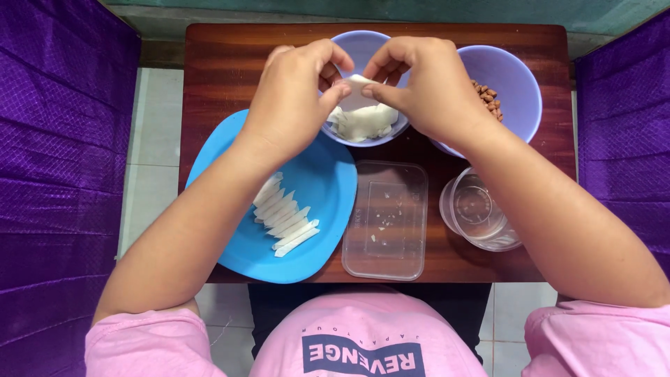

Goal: Wrapping peanuts in small square wrappers to create snack rolls.

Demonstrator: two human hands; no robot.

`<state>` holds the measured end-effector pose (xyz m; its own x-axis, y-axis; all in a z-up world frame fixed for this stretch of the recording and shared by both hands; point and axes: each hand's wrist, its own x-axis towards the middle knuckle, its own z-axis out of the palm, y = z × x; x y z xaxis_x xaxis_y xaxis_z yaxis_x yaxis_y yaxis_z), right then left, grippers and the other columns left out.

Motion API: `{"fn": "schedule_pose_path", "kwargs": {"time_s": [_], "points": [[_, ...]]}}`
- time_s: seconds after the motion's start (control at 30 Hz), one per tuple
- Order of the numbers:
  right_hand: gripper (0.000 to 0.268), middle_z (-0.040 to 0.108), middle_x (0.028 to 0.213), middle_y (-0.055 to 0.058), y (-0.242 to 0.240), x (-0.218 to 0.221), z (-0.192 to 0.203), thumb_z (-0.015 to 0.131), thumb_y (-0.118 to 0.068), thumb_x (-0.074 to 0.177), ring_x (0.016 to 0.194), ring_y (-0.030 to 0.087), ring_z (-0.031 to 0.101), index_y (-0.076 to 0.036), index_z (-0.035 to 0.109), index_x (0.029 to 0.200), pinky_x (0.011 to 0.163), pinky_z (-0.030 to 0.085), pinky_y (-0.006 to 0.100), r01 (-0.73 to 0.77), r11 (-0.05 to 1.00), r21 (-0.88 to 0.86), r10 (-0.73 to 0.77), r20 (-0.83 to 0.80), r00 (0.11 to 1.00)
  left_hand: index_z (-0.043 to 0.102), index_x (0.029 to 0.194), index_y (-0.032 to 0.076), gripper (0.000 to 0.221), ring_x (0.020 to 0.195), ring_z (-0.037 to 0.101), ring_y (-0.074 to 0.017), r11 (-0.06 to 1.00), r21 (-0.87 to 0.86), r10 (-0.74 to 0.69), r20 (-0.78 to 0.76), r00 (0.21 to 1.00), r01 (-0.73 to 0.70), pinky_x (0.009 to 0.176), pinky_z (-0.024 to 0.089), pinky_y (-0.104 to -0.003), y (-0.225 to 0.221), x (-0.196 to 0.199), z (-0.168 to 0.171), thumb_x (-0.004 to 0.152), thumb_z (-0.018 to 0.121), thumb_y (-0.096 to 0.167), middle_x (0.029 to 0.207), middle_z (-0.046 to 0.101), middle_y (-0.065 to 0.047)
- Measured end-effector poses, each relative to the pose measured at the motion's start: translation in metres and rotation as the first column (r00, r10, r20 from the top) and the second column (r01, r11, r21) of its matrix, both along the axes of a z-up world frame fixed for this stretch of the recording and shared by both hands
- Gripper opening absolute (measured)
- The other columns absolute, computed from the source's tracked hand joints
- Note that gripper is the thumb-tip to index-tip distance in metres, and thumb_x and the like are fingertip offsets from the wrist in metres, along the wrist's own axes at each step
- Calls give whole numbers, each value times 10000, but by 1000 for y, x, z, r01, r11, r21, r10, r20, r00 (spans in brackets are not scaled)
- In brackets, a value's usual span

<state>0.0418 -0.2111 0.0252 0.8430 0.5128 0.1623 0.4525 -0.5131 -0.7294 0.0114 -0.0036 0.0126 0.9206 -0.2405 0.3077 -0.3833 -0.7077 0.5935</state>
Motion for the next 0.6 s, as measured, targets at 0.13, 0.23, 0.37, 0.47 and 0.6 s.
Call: {"fn": "schedule_pose_path", "kwargs": {"time_s": [0.13, 0.23, 0.37, 0.47, 0.6], "points": [[245, 675, 864, -14, -8, -7, -1, 828, -29, 879, 782, 87, 574, -113, 731, 1088, 728, 473, 245, 36, 998, 57, -36, -2, 999, 728, 1203, 117, 300, 774, 680, -94, 980, -197, -15, -196, 980, -24, 727, 548, -262, -3, -8, 14, 905, 713, 90, 921, 743, 2], [339, 634, 864, -32, -11, -11, -3, 796, 20, 893, 748, 69, 521, -100, 718, 1200, 710, 460, 228, 28, 995, 92, -25, -28, 999, 808, 993, 145, 135, 798, 708, -80, 986, -153, 25, -219, 975, -60, 706, 552, -262, -6, -13, 19, 885, 729, 125, 908, 797, 28], [228, 675, 835, -33, -12, -11, -8, 817, -5, 882, 718, 49, 546, -109, 742, 1071, 682, 470, 207, 78, 992, 103, -69, -92, 993, 754, 908, 173, 29, 624, 684, -40, 978, -164, 62, -355, 933, -127, 615, 513, -223, -7, -12, 14, 904, 752, 145, 731, 749, 48], [80, 736, 839, -25, -12, -12, -10, 842, -75, 914, 716, 34, 592, -108, 778, 949, 658, 485, 199, 93, 991, 95, -84, -92, 992, 776, 928, 186, 58, 604, 691, -46, 983, -128, 76, -351, 933, -128, 613, 509, -235, -6, -10, 9, 930, 724, 213, 718, 754, 42], [52, 791, 927, -4, -14, -14, -8, 792, -119, 957, 758, 50, 625, -114, 820, 1001, 673, 475, 229, 77, 995, 59, -79, 38, 996, 826, 1024, 157, 184, 824, 737, -116, 993, -90, 52, -210, 976, -72, 672, 524, -289, -2, -7, -4, 915, 722, 263, 959, 816, -8]]}}
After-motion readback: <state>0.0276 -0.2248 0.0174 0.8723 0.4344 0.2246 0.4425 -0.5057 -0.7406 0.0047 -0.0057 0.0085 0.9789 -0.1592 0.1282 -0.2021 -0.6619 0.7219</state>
